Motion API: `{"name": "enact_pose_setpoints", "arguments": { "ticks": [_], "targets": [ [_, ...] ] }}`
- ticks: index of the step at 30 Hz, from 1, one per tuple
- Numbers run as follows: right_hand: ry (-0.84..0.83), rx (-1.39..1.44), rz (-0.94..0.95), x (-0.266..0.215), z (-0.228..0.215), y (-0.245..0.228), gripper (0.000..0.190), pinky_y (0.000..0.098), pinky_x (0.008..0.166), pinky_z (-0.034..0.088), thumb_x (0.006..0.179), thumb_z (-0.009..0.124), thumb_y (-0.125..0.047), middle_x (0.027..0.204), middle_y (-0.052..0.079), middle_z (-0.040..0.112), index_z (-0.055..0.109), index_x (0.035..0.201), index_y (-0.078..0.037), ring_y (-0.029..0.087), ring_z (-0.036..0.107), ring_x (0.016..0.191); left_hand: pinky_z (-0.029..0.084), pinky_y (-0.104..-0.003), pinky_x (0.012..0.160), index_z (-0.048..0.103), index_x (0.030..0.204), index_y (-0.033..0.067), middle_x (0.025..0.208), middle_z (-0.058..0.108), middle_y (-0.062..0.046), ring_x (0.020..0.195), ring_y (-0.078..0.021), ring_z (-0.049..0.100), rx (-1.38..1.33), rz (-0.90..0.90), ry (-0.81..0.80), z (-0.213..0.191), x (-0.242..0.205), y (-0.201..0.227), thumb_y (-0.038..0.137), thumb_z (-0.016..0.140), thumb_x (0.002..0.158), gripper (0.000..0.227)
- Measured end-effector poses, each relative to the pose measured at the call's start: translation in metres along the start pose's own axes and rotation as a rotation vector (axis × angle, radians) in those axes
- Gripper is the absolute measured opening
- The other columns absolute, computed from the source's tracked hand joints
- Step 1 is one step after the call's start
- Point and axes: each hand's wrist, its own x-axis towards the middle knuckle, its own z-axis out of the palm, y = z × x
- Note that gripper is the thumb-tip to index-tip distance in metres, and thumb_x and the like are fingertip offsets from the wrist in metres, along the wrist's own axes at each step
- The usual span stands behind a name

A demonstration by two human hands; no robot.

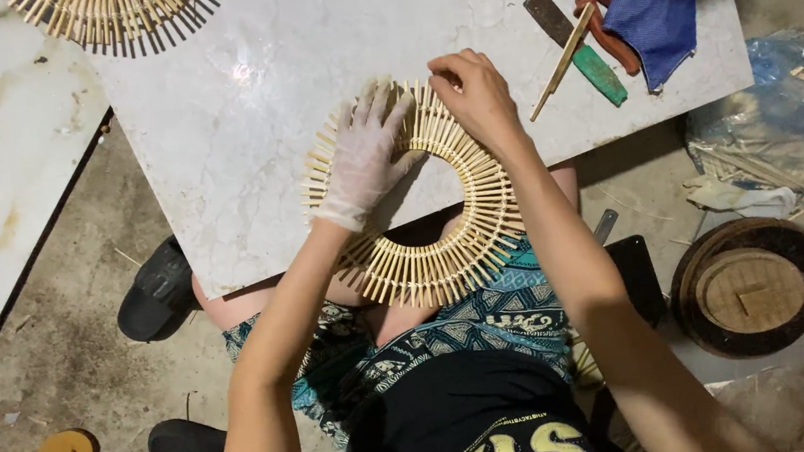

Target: The recorder is assembling circular bamboo basket components by hand.

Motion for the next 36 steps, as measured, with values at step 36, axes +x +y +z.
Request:
{"name": "enact_pose_setpoints", "arguments": {
  "ticks": [36],
  "targets": [
    [0.269,-0.260,0.003,-0.043,0.005,0.043,0.023,0.0423,0.087,0.049,0.099,0.070,-0.023,0.107,0.011,0.073,0.075,0.116,-0.008,0.026,0.063,0.101,0.032,-0.059,0.116,0.051,0.146,0.0122,0.151,0.045,-0.024,0.142,-0.0408,0.042,0.101,0.079,0.132,-0.011,-0.009,0.023,0.044,0.080,0.083,0.077]
  ]
}}
